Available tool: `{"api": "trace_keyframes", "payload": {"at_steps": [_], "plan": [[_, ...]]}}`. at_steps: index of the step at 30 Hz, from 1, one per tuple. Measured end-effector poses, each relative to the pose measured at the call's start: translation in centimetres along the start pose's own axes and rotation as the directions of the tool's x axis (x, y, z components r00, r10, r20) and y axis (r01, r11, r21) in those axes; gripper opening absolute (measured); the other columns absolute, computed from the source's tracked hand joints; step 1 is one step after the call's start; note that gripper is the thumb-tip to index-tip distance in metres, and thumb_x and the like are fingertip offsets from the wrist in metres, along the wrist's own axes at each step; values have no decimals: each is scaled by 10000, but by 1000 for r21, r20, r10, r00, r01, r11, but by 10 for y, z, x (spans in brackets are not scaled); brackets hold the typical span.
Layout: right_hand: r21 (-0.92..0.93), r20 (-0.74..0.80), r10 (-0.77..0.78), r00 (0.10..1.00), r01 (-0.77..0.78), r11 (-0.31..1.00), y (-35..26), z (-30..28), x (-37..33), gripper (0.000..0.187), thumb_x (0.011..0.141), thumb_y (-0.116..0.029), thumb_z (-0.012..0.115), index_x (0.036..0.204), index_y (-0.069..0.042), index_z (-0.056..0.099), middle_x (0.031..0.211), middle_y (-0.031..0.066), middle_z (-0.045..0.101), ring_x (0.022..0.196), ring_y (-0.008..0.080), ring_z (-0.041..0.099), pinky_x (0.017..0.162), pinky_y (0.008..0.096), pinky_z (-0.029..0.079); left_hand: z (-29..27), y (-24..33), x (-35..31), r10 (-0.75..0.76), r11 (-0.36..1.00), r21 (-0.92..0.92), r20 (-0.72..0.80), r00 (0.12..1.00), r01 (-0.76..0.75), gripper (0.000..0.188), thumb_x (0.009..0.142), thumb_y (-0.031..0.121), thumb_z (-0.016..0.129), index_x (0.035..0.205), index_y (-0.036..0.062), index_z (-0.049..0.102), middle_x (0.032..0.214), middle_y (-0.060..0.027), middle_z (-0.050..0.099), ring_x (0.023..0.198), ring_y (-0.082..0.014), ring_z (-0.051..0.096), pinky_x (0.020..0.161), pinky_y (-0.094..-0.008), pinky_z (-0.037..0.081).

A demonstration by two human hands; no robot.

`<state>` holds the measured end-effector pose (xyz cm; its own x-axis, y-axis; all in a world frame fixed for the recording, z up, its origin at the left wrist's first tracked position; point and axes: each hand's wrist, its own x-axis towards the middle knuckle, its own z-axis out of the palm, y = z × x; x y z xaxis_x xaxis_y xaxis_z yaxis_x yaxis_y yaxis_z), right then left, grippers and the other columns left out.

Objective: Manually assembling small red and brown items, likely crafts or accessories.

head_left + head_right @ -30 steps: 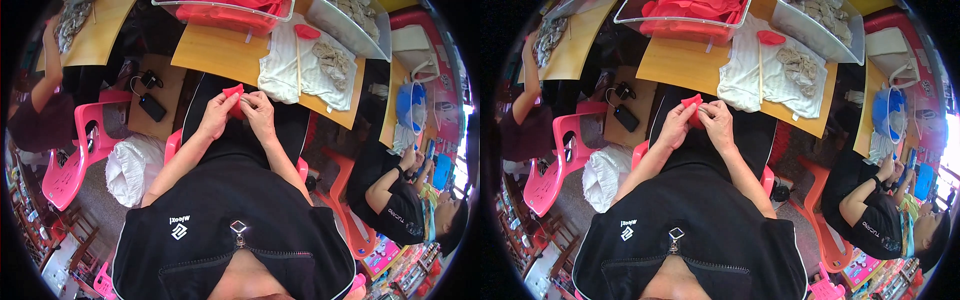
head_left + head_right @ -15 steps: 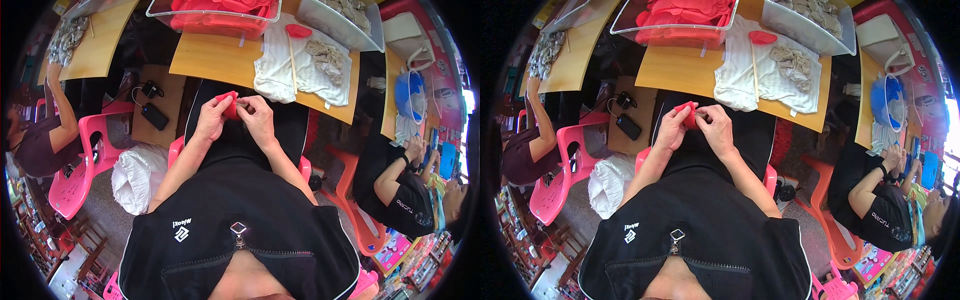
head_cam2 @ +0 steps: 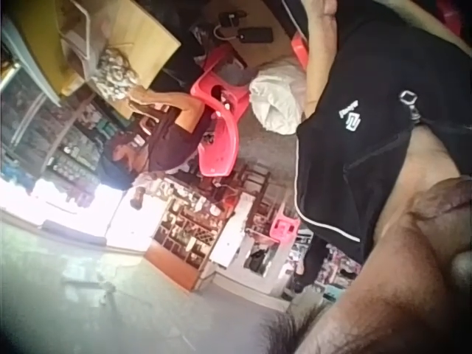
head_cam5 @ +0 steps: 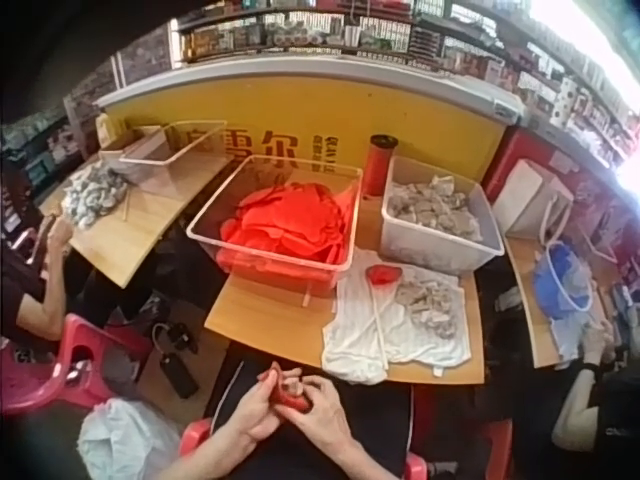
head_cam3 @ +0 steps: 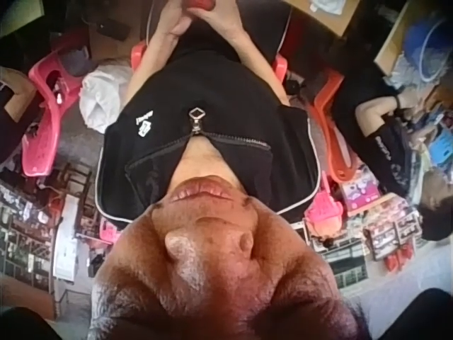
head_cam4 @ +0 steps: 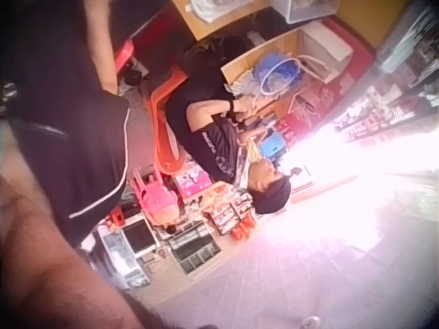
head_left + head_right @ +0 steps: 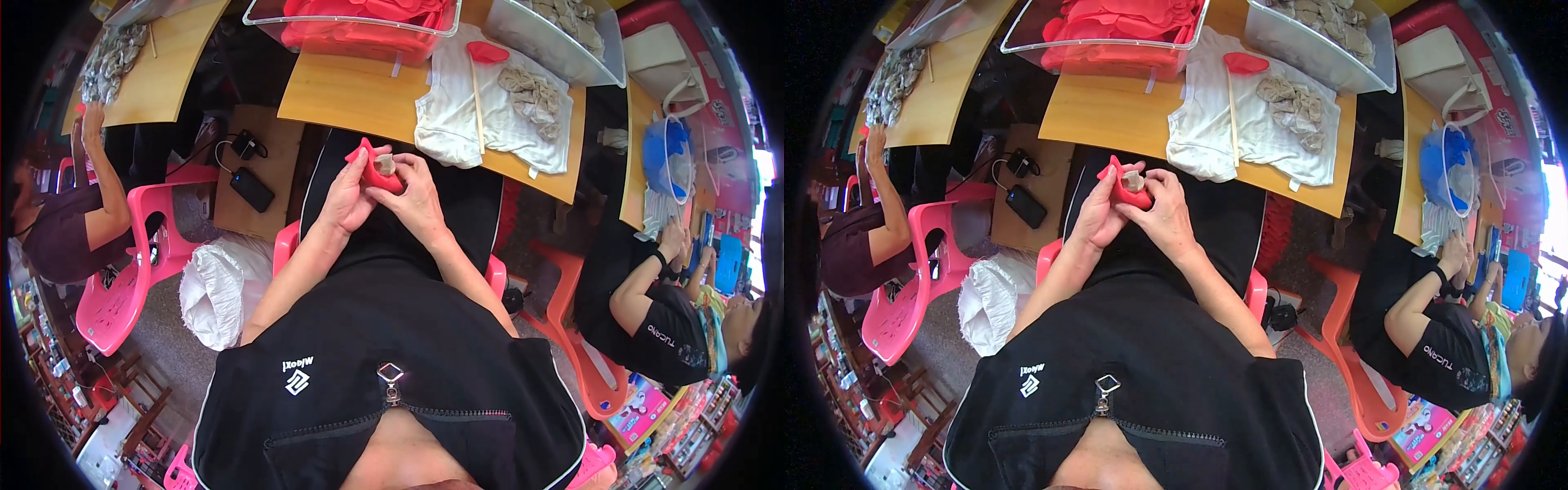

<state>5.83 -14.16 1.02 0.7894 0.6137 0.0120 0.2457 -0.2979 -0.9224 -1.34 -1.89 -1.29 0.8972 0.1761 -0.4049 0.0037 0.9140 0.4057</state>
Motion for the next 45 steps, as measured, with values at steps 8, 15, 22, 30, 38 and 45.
{"api": "trace_keyframes", "payload": {"at_steps": [8, 15, 22, 30, 38, 45], "plan": [[1, 92, -167, 982, 167, 986, -29, -2, 34, 399, 742, -127, 738, 1087, 20, 602, 1027, 177, 645, 913, 307, 647, 797, 348, 505, -14, 12, -10, 71, 990, -123, 49, 996, -64, 402, 959, 420, 465, 1282, 185, 511, 1330, -26, 515, 1233, -182, 461, 1035, -451, 327], [29, 199, -231, 952, 230, 973, -73, 4, 66, 323, 750, -54, 708, 1059, -6, 624, 988, 146, 655, 918, 270, 643, 811, 312, 496, -15, 41, -20, 245, 949, -217, 55, 968, -227, 518, 976, 467, 399, 1392, 159, 378, 1366, -72, 464, 1219, -225, 472, 1003, -433, 392], [-575, 90, -396, 914, 373, 728, -9, 4, 109, 270, 706, -78, 752, 963, -47, 673, 941, 105, 617, 915, 277, 575, 809, 343, 458, -52, 40, -17, 174, 980, -100, 10, 985, -172, 469, 998, 411, 377, 1354, 111, 437, 1305, -90, 524, 1161, -209, 518, 958, -385, 438], [-590, 97, -405, 909, 380, 713, -20, -6, 114, 242, 714, -94, 752, 940, -44, 680, 920, 84, 615, 898, 279, 566, 814, 350, 444, -47, 39, -15, 87, 992, -89, 5, 996, -87, 421, 997, 355, 418, 1310, 83, 486, 1242, -88, 563, 1089, -180, 557, 909, -350, 470], [-296, 72, -337, 939, 343, 892, -27, -6, 94, 257, 713, -53, 747, 959, -22, 678, 928, 89, 640, 910, 243, 592, 819, 316, 454, -19, 49, -9, 374, 915, 199, -100, 922, -350, 383, 921, 85, 576, 1293, 66, 488, 1221, -62, 554, 1109, -144, 532, 909, -296, 467], [-19, 142, -176, 974, 180, 983, -47, -5, 67, 333, 738, -26, 725, 1061, -18, 643, 971, 75, 639, 907, 185, 606, 830, 279, 467, 1, 66, 8, 388, 906, 143, 94, 917, -398, 277, 911, 70, 593, 1183, 23, 567, 1092, -86, 617, 998, -153, 603, 883, -304, 511]]}}
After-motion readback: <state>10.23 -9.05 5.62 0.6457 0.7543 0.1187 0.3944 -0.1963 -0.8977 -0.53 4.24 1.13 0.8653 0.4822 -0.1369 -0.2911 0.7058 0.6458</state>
